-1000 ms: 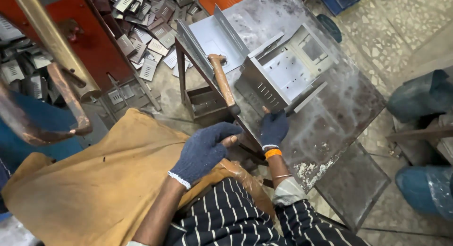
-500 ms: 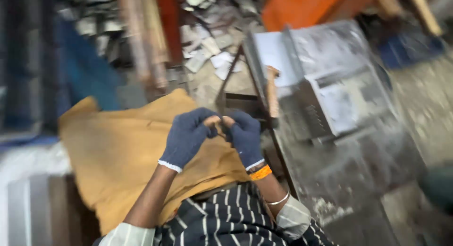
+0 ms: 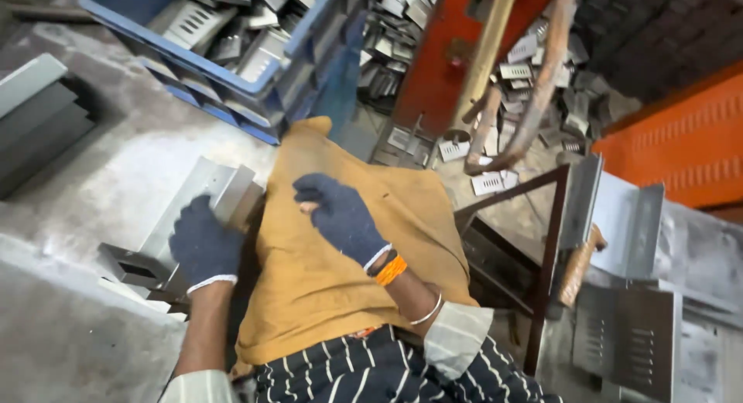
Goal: Assembling and welding metal components using a spot welding machine and a hammer to create enclosures.
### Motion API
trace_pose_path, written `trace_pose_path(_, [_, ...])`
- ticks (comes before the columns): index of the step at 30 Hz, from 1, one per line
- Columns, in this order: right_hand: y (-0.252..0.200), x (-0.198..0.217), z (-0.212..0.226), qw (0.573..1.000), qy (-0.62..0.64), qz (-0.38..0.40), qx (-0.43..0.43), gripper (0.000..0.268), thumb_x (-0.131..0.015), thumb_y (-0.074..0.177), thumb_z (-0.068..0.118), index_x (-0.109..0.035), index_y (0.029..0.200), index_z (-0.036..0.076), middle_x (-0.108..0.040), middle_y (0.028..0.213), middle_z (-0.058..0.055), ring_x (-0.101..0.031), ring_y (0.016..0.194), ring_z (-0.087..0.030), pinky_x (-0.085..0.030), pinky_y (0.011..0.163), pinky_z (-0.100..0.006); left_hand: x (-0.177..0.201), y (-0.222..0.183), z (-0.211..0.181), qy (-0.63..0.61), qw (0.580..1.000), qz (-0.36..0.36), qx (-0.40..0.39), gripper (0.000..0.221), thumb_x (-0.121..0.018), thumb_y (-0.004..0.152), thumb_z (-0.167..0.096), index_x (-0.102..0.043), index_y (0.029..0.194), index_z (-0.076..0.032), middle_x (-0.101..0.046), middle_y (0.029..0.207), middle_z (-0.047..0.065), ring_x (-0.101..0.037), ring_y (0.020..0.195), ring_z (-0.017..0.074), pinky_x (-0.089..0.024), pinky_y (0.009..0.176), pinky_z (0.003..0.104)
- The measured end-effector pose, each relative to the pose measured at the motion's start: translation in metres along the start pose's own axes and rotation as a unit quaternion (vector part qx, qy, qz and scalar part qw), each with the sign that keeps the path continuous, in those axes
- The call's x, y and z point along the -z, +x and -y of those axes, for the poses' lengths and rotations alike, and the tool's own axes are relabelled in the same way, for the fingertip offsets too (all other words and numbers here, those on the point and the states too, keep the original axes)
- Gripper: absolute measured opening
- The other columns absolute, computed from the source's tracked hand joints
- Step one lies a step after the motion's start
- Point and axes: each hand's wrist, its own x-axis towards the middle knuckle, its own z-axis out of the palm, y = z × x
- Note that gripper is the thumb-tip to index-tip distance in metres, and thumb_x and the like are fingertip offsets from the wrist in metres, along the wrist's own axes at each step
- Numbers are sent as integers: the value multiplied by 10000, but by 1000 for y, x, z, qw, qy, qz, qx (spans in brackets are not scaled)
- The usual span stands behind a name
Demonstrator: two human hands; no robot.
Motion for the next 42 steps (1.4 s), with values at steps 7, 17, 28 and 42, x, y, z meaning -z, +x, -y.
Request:
trace_pose_path(7, [7,-28,52,983,-179,44,-8,308,-731,910,88,-692,1216,81,-769,1062,-116,-771,978,-222,-602,858,-345,17,13,39,42,992,118,-19,298,-793,807,-166,-634,1054,-114,-683,958,141,-674,884,380,-520,775,503])
trace_pose_path(17, [30,-16,78,871,-407,-211,175,510,-837,745,245,-668,1194,73,-705,981,-117,-670,894,-325,-522,804,-442,147,85,-54,-40,915,-208,-344,253,-764,845,-192,-692,1077,-121,-687,964,59,-623,937,263,-421,943,470])
trace_pose_path(28, [-1,63,60,864,-384,-302,-124,488,-910,678,375,-554,768,53,-568,611,-98,-551,545,-310,-443,546,-437,-150,284,-37,-19,984,147,-97,299,-701,897,-290,-745,1111,-86,-744,1047,204,-711,959,396,-543,870,494])
trace_pose_path(42, [6,47,122,867,-340,-339,-134,427,-951,658,255,-624,787,11,-559,562,-74,-507,511,-204,-439,516,-359,-166,300,-47,-238,966,65,-74,276,-689,916,-265,-754,1111,-80,-727,1163,225,-680,1109,413,-529,962,476])
